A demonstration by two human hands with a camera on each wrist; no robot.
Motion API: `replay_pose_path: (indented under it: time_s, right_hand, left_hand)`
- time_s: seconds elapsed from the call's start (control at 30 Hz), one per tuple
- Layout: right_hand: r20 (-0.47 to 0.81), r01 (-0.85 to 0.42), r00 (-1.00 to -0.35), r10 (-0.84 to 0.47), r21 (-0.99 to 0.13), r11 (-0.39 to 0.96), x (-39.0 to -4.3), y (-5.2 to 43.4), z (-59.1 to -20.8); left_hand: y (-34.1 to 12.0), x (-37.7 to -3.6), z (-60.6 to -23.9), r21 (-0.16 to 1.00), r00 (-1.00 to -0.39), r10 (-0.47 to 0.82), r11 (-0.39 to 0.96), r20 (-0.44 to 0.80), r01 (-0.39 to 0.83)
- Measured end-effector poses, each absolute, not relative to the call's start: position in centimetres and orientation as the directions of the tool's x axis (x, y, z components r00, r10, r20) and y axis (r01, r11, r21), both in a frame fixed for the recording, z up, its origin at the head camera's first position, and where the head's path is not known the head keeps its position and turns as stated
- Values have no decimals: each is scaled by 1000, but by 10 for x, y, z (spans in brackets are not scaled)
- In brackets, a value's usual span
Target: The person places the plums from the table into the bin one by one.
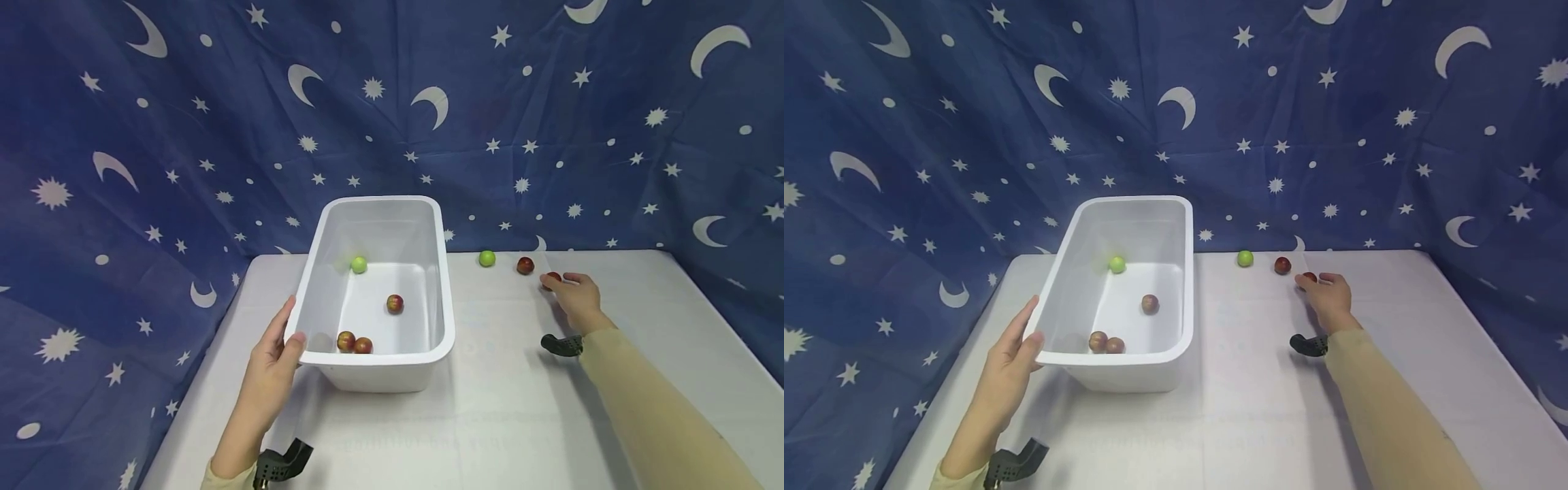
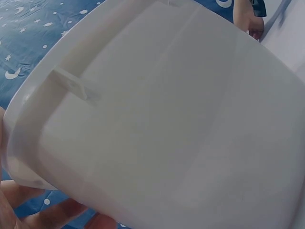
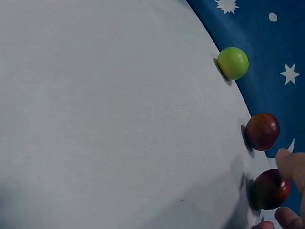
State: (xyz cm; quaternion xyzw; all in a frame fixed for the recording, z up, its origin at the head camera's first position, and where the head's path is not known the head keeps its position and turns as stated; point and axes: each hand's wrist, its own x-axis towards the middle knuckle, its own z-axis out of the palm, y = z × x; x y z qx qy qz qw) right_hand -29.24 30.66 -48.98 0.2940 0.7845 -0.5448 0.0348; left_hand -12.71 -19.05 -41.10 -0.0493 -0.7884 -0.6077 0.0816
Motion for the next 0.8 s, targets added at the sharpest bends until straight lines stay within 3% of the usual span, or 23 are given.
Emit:
replay_pose_path:
  time_s: [0.8]
  right_hand:
    - [-340, 525, -790, 511, -804, 277, -296, 296, -497]
  left_hand:
    - [-191, -127, -410, 955, -983, -33, 247, 179, 166]
